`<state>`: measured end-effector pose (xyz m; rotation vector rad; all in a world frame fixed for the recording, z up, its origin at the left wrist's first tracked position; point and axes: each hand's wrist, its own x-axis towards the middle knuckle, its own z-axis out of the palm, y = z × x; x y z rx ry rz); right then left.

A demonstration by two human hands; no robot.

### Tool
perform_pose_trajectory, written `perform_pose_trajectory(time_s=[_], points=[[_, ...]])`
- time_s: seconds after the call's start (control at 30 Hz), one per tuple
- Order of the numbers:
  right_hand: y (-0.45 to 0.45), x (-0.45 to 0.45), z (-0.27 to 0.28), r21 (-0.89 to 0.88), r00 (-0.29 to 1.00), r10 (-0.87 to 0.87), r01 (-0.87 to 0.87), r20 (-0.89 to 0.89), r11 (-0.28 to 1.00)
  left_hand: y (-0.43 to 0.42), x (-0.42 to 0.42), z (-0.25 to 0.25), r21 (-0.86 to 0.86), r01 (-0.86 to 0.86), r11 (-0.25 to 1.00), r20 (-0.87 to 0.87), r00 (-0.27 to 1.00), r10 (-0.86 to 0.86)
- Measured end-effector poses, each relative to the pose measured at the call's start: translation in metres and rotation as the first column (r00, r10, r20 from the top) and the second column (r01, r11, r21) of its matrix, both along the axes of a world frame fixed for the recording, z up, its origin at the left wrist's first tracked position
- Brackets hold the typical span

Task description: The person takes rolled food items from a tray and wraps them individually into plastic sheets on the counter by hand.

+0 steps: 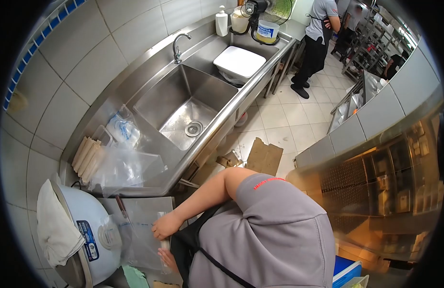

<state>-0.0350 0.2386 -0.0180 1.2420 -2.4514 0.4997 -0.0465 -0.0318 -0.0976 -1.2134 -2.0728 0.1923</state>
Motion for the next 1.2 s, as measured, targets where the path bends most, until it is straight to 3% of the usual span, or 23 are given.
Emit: perform_pose_trajectory(time_s=[0.1, 0.2, 0.3, 0.6, 0.7, 0.8, 0.9, 1.0, 1.2], points=[[0.006, 0.001, 0.003, -0.023, 0.999, 0.022, -0.021, 0.031, 1.000, -0.008, -0.012, -0.023, 0.075, -0.066, 0.995, -0.071, 0.995, 0.071], [0.008, 0.005, 0.004, -0.025, 0.999, 0.025, -0.024, 0.046, 0.999, -0.016, 0.003, -0.015, 0.064, -0.108, 0.992, 0.199, 0.976, 0.093], [0.010, 0.005, 0.001, -0.062, 0.998, 0.033, -0.031, 0.045, 0.998, -0.025, 0.008, -0.016, 0.051, -0.192, 0.980, 0.317, 0.934, 0.167], [0.024, 0.008, 0.005, -0.169, 0.991, 0.127, -0.120, 0.031, 0.978, -0.018, 0.024, 0.004, 0.153, -0.205, 0.967, 0.463, 0.879, 0.113], [0.024, 0.010, 0.005, -0.136, 0.993, 0.101, -0.092, 0.063, 0.986, -0.015, 0.031, 0.005, 0.132, -0.332, 0.934, 0.561, 0.802, 0.206], [0.025, 0.010, 0.007, -0.116, 0.992, 0.082, -0.070, 0.095, 0.991, -0.030, 0.025, 0.004, 0.037, -0.351, 0.936, 0.649, 0.720, 0.245], [0.029, 0.014, 0.014, -0.203, 0.979, 0.097, -0.060, 0.179, 0.977, -0.032, 0.025, 0.000, 0.275, -0.235, 0.932, 0.557, 0.829, 0.044], [0.030, 0.010, 0.008, -0.227, 0.972, 0.097, -0.047, 0.215, 0.973, -0.021, 0.029, 0.014, 0.424, -0.242, 0.873, 0.476, 0.879, 0.012], [0.028, 0.006, -0.001, -0.297, 0.971, 0.112, -0.046, 0.210, 0.954, -0.046, 0.012, 0.010, 0.310, -0.252, 0.917, 0.490, 0.869, 0.073]])
